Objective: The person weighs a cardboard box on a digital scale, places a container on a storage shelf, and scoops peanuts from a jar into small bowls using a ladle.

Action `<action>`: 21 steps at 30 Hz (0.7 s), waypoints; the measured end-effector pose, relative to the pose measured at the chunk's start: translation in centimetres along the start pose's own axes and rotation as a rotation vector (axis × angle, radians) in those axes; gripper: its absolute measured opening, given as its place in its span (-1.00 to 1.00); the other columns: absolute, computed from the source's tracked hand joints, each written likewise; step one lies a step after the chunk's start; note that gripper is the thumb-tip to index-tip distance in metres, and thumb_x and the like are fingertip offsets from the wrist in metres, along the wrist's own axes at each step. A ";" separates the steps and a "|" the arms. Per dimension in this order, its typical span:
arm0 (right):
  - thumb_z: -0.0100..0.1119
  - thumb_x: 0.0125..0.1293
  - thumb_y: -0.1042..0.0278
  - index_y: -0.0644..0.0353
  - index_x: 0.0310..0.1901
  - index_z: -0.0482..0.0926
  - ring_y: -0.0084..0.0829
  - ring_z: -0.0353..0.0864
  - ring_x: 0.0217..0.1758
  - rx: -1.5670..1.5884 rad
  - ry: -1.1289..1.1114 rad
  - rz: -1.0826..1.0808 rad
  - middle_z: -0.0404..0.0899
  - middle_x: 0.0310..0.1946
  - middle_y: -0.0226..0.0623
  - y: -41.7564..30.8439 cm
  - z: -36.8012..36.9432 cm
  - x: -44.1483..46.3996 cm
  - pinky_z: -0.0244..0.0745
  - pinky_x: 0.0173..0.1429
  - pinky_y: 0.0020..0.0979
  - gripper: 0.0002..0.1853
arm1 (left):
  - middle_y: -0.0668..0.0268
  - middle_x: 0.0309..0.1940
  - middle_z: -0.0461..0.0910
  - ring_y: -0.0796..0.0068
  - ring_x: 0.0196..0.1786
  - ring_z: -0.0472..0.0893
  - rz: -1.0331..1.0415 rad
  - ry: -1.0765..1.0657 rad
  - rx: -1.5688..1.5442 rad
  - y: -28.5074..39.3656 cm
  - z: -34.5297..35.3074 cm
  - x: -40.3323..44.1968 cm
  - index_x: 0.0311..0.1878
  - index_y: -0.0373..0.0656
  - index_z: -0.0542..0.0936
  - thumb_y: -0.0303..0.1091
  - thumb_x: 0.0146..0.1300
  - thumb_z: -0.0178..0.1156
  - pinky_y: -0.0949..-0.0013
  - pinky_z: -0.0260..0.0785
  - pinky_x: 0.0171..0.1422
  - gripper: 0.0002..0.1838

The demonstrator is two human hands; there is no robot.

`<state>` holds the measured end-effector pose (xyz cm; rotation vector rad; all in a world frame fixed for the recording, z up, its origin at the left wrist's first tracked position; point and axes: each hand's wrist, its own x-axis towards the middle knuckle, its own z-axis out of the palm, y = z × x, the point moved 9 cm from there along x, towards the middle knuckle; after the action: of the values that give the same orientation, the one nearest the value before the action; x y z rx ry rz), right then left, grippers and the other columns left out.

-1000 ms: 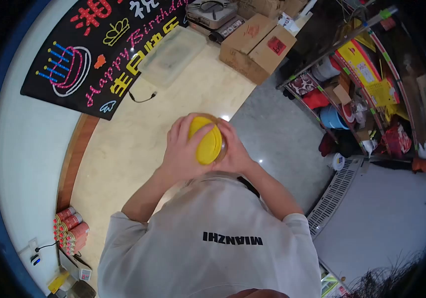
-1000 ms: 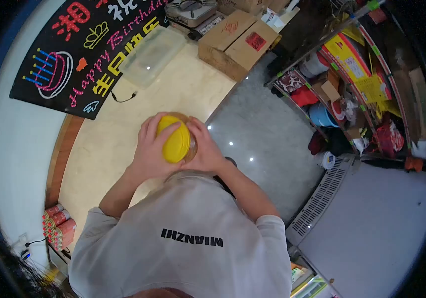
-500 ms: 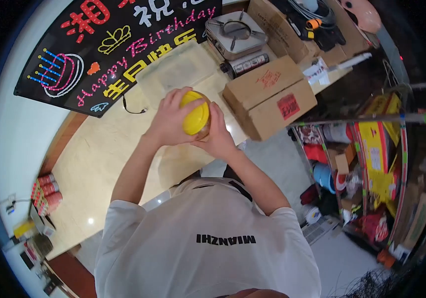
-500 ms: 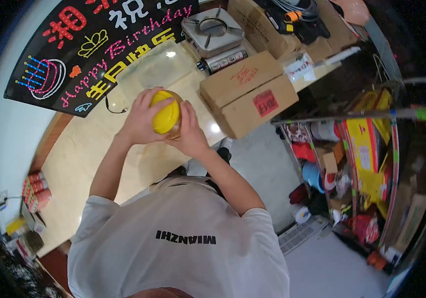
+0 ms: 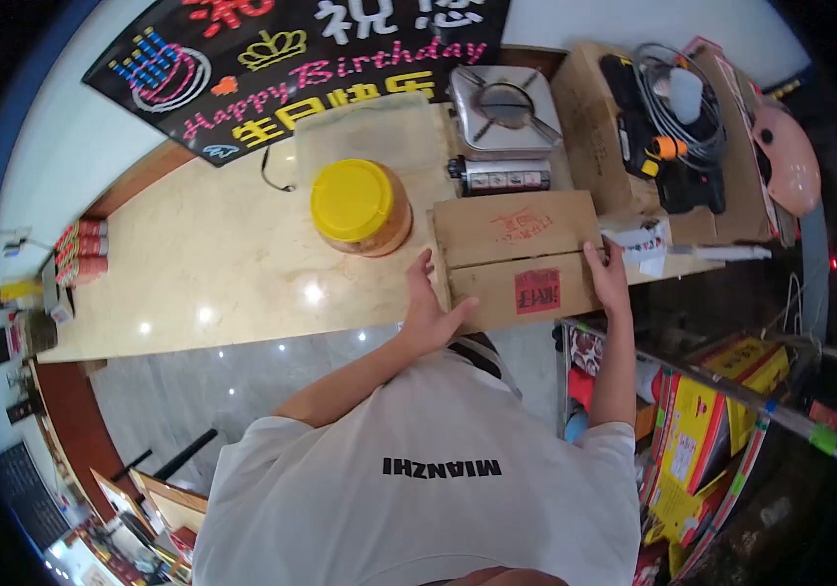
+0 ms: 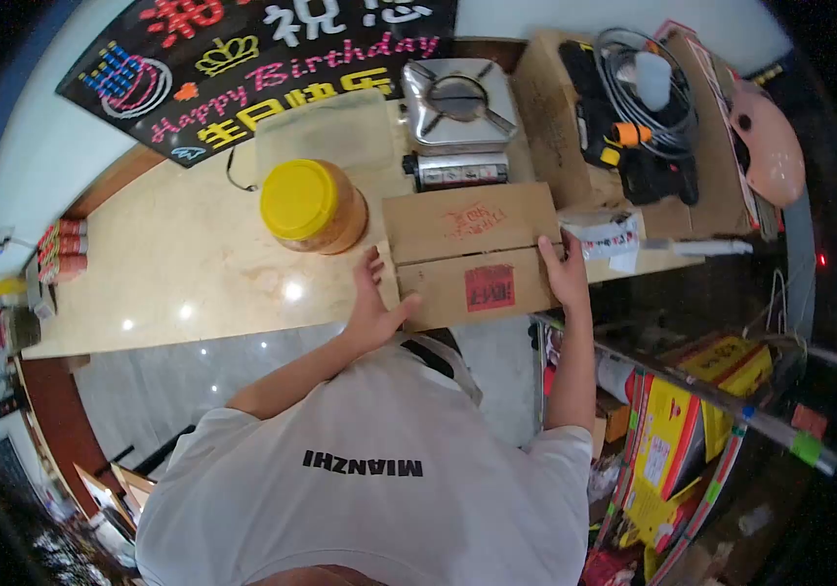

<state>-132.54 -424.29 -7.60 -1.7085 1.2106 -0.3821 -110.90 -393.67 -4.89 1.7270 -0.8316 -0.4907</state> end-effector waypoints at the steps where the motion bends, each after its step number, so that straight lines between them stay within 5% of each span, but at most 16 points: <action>1: 0.35 0.34 -0.07 0.40 0.36 0.33 -0.20 0.48 0.36 0.017 -0.076 0.088 0.51 0.25 0.04 0.3 1.1 0.0 0.33 0.42 -0.25 -0.21 | -0.08 0.37 0.25 0.00 0.44 0.24 -0.255 0.031 -0.149 -3.5 0.5 -0.8 0.48 -0.32 0.09 -0.07 0.18 0.46 -0.07 0.13 0.52 0.00; 5: 0.35 0.34 -0.07 0.38 0.35 0.35 -0.25 0.50 0.33 -0.045 -0.202 0.078 0.54 0.22 0.01 -1.1 2.5 0.4 0.37 0.38 -0.28 -0.22 | -0.04 0.40 0.23 0.12 0.43 0.27 -0.452 -0.050 -0.163 -6.7 1.2 0.2 0.52 -0.33 0.01 0.02 0.29 0.36 0.03 0.15 0.52 -0.01; 7: 0.37 0.32 -0.06 0.36 0.36 0.34 -0.26 0.50 0.32 0.081 -0.235 0.112 0.52 0.25 -0.02 -1.6 2.5 -0.1 0.40 0.35 -0.28 -0.21 | -0.13 0.35 0.22 0.03 0.40 0.32 -0.547 -0.015 -0.447 -7.5 2.5 1.0 0.52 -0.36 0.07 0.13 0.29 0.33 0.07 0.22 0.48 0.01; 14: 0.39 0.31 0.08 0.26 0.42 0.25 -0.26 0.52 0.28 0.441 -0.448 0.219 0.51 0.23 -0.11 2.6 3.9 2.6 0.42 0.34 -0.28 -0.22 | -0.03 0.23 0.40 0.24 0.21 0.50 -0.588 0.342 -0.364 -10.8 5.1 0.8 0.50 -0.30 0.15 0.07 0.31 0.34 0.24 0.42 0.28 -0.08; 21: 0.35 0.35 0.08 0.28 0.42 0.23 -0.28 0.49 0.29 0.459 -0.470 0.211 0.48 0.24 -0.11 3.5 4.5 2.7 0.40 0.35 -0.27 -0.24 | 0.07 0.14 0.55 0.37 0.07 0.61 -0.697 0.334 -0.534 -7.2 4.4 1.0 0.46 -0.29 0.21 -0.03 0.29 0.39 0.33 0.50 0.14 -0.15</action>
<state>-130.08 -424.37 -13.41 -1.1737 0.8616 -0.1052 -111.22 -396.23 -13.02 1.4913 0.1659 -0.7732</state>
